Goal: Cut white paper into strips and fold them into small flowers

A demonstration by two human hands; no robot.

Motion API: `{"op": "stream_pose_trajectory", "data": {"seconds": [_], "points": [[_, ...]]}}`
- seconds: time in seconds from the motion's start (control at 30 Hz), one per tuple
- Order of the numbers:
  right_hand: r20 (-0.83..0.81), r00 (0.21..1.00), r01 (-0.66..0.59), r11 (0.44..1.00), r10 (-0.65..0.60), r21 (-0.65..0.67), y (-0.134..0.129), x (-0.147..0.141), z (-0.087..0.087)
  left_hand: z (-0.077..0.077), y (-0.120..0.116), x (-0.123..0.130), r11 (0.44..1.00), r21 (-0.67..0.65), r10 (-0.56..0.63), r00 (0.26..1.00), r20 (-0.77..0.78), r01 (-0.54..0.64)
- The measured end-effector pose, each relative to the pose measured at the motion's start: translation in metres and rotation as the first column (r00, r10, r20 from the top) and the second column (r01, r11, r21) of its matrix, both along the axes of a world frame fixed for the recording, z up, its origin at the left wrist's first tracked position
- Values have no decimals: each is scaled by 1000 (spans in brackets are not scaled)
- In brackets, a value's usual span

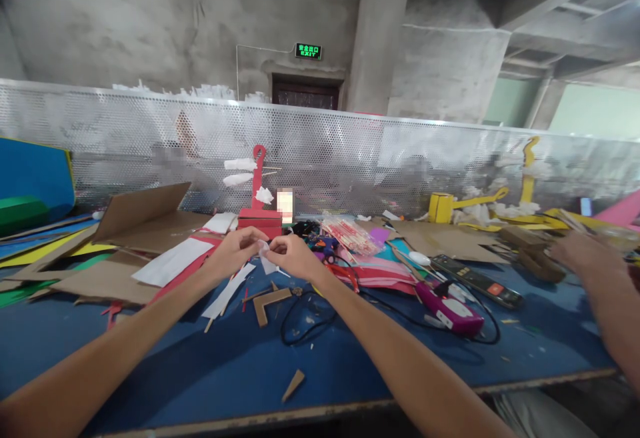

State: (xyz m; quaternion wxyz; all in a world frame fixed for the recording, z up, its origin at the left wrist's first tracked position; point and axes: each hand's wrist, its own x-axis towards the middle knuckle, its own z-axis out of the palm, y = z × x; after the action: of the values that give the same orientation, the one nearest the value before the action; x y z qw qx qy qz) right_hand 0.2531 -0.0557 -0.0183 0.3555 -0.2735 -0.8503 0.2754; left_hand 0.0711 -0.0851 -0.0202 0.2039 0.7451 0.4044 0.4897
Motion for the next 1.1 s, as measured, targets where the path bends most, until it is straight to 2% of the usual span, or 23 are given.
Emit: {"op": "stream_pose_trajectory", "data": {"seconds": [0.2, 0.43, 0.53, 0.77, 0.9, 1.1], "points": [[1, 1000, 8, 1000, -8, -15, 3, 1, -1, 1, 2, -2, 998, 39, 53, 998, -24, -52], [60, 998, 21, 999, -22, 28, 3, 3, 1, -2, 1, -3, 998, 60, 7, 995, -97, -1], [75, 997, 10, 999, -13, 34, 2, 4, 2, -3, 1, -4, 998, 57, 37, 991, -132, -30], [0, 1000, 6, 998, -6, -60, 0, 3, 2, -6, 7, -7, 996, 61, 64, 991, -114, -58], [-5, 999, 39, 999, -39, -10, 1, 3, 2, -7, 9, -8, 997, 55, 53, 993, -106, -48], [0, 1000, 6, 1000, -6, 4, 6, 7, 2, -5, 6, -9, 1000, 10, 15, 992, -128, -14]]}}
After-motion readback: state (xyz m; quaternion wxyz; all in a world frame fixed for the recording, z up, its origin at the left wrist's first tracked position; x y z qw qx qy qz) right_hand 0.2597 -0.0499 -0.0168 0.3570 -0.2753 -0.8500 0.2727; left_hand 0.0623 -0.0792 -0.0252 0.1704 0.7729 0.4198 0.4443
